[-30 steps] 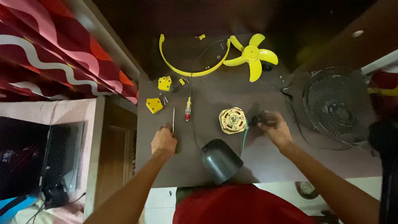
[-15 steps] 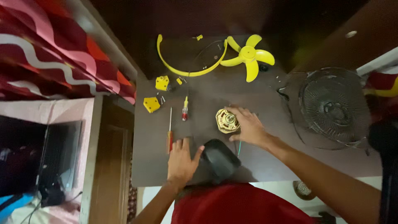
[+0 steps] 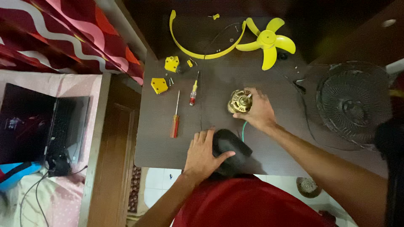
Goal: The person assembles an electric fan on a table. They use a screwdriver to tighten screws on the fan motor, then place the front wire cage over the motor and secure it with additional screws. The yellow fan blade and other parts remain on the table.
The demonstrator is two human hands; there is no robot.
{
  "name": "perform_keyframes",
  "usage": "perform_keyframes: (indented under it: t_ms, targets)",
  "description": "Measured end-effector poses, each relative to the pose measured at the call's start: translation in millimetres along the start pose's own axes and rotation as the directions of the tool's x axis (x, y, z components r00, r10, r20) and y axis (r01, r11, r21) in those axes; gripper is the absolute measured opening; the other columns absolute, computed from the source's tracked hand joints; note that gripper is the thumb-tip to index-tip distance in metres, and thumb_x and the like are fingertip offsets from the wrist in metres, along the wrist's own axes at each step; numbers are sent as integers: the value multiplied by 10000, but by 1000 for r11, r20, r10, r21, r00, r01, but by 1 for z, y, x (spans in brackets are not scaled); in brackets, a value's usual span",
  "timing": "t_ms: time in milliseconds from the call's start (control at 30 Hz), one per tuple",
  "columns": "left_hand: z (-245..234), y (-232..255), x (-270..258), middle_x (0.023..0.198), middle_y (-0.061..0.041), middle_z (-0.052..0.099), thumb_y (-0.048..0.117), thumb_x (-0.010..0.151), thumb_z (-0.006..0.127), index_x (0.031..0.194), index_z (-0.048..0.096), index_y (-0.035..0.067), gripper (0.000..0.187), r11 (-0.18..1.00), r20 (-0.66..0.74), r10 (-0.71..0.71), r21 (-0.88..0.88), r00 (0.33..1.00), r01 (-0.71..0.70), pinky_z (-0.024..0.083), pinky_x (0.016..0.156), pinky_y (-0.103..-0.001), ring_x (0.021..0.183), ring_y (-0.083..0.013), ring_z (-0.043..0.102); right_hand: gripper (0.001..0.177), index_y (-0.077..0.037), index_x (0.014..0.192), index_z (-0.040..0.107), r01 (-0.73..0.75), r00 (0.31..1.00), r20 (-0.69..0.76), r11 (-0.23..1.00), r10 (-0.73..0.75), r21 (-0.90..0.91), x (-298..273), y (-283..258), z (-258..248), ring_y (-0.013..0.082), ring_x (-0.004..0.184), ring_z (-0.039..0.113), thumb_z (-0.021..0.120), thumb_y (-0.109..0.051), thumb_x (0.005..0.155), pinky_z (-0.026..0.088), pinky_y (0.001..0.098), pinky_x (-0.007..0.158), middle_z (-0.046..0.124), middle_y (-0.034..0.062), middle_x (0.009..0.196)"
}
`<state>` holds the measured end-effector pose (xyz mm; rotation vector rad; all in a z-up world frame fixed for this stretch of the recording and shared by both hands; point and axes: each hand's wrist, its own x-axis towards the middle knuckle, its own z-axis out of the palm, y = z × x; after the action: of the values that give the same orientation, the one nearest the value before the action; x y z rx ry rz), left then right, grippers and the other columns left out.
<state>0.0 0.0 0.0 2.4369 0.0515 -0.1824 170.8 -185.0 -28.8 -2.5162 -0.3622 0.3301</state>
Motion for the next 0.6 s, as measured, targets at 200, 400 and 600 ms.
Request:
perform_keyframes:
  t_ms: [200, 400, 600]
  targets:
    - [12, 3, 9, 1274, -225, 600, 708, 817, 658, 1319, 544, 5, 871, 975, -57, -212, -87, 976, 206, 455, 1001, -504, 1197, -410, 534, 920, -47, 1277, 539, -27, 976, -217, 1000, 29, 16, 8, 20, 2, 378, 1189, 573, 999, -366, 547, 471, 486, 1032, 610, 169, 1236]
    - [15, -2, 21, 1231, -281, 596, 700, 827, 687, 1347, 499, -31, 917, 889, 20, -398, -239, 917, 391, 464, 1010, -486, 1208, -412, 531, 978, -34, 1294, 505, -126, 964, -234, 992, 127, 19, 4, 38, -1, 404, 1184, 541, 1002, -396, 534, 464, 503, 1013, 574, 184, 1259]
    - [10, 4, 21, 1191, -257, 635, 674, 786, 700, 1295, 546, -4, 863, 905, 10, -379, -204, 925, 373, 457, 1023, -489, 1185, -408, 534, 1054, -46, 1370, 456, -3, 989, -149, 1000, 5, 15, 0, 57, -9, 410, 1214, 519, 991, -435, 549, 446, 496, 1023, 546, 192, 1322]
